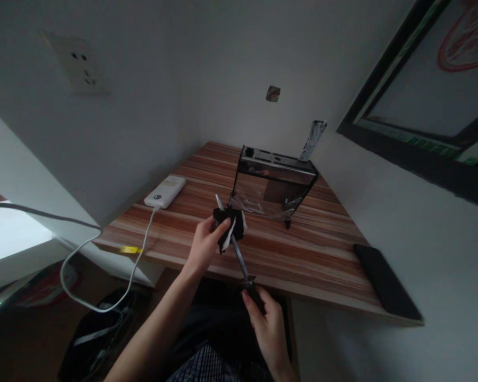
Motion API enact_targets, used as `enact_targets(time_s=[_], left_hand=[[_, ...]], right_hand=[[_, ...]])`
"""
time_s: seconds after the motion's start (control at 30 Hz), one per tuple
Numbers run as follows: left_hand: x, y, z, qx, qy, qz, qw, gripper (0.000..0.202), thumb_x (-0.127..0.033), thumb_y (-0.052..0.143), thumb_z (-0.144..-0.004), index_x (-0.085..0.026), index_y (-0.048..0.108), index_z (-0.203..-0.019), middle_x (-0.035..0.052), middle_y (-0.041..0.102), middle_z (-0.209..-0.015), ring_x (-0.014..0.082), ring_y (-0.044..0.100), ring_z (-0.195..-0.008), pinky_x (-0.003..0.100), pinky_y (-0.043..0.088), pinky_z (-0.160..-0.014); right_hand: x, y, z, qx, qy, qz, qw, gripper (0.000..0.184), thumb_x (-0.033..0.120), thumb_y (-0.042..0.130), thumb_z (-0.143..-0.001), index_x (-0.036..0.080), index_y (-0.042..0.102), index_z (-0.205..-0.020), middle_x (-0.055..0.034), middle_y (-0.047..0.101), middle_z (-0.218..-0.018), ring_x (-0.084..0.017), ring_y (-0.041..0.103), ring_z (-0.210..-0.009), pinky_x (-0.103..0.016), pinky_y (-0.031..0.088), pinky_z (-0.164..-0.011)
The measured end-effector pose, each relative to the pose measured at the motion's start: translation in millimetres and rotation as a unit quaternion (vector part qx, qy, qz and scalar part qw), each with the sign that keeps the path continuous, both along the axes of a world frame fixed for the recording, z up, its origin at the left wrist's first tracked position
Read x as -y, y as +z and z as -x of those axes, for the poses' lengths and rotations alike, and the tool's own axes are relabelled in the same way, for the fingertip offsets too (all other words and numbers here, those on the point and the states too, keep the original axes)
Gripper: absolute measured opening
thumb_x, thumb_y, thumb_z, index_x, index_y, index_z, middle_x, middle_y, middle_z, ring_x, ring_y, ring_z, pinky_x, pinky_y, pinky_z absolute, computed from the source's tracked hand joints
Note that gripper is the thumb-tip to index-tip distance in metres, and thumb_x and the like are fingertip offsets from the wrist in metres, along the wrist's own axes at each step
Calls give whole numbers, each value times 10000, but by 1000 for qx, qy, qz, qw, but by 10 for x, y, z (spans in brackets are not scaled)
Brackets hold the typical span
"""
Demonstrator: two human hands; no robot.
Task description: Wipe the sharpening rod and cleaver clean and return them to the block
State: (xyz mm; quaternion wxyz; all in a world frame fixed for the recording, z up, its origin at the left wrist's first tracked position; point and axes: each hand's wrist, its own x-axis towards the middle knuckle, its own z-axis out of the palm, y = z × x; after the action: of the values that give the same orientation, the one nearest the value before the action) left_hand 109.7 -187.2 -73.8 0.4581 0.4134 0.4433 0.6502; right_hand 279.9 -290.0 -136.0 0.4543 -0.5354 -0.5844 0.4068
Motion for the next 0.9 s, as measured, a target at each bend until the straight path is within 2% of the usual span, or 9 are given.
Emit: enact_targets(time_s=[0.23, 0.37, 0.53, 0.63, 0.73, 0.9], left_hand=[[-221, 175, 172, 63, 61, -40, 995, 339, -441, 763, -666, -123, 661, -724, -21, 614, -587, 97, 536, -502, 192, 422, -498], [-308, 239, 201, 80, 70, -59, 993, 355, -451, 771, -649, -125, 659, -729, -19, 624, -605, 102, 550, -524, 197, 431, -516], [-309, 197, 158, 62, 58, -41, 996, 372, -469, 759, -663, -117, 647, -704, -27, 593, -574, 84, 515, -502, 184, 394, -494], [-279, 161, 120, 66, 37, -24, 997, 380, -473, 762, -659, -115, 652, -723, -20, 603, -590, 94, 527, -520, 192, 407, -512], [-242, 132, 77, 79, 21, -14, 997, 373, -466, 756, -677, -114, 656, -751, -18, 599, -602, 93, 522, -533, 190, 408, -514], [-140, 81, -36, 88, 6, -4, 996, 381, -486, 742, -688, -122, 631, -715, -28, 567, -592, 81, 487, -521, 179, 384, -482]], right_hand=[[23, 10, 36, 3, 23, -13, 1000, 314, 410, 601, -862, 159, 737, -995, -109, 755, -979, -245, 717, -910, -253, 549, -782], [41, -12, 38, -1, 12, -11, 1000, 329, 421, 612, -853, 154, 739, -997, -110, 756, -962, -248, 716, -894, -271, 552, -787], [78, -39, 25, -11, -17, -10, 1000, 334, 462, 644, -819, 164, 758, -918, -93, 756, -843, -245, 704, -794, -287, 562, -700], [110, -75, 22, -15, -37, 9, 999, 373, 514, 658, -787, 167, 761, -876, -66, 720, -687, -219, 671, -641, -257, 534, -536], [135, -111, 23, -21, -59, 20, 998, 424, 562, 669, -754, 161, 760, -860, -35, 646, -551, -185, 603, -505, -226, 449, -396], [129, -98, 27, -25, -49, 26, 998, 429, 579, 666, -748, 166, 754, -826, -5, 569, -477, -160, 548, -445, -212, 392, -356]])
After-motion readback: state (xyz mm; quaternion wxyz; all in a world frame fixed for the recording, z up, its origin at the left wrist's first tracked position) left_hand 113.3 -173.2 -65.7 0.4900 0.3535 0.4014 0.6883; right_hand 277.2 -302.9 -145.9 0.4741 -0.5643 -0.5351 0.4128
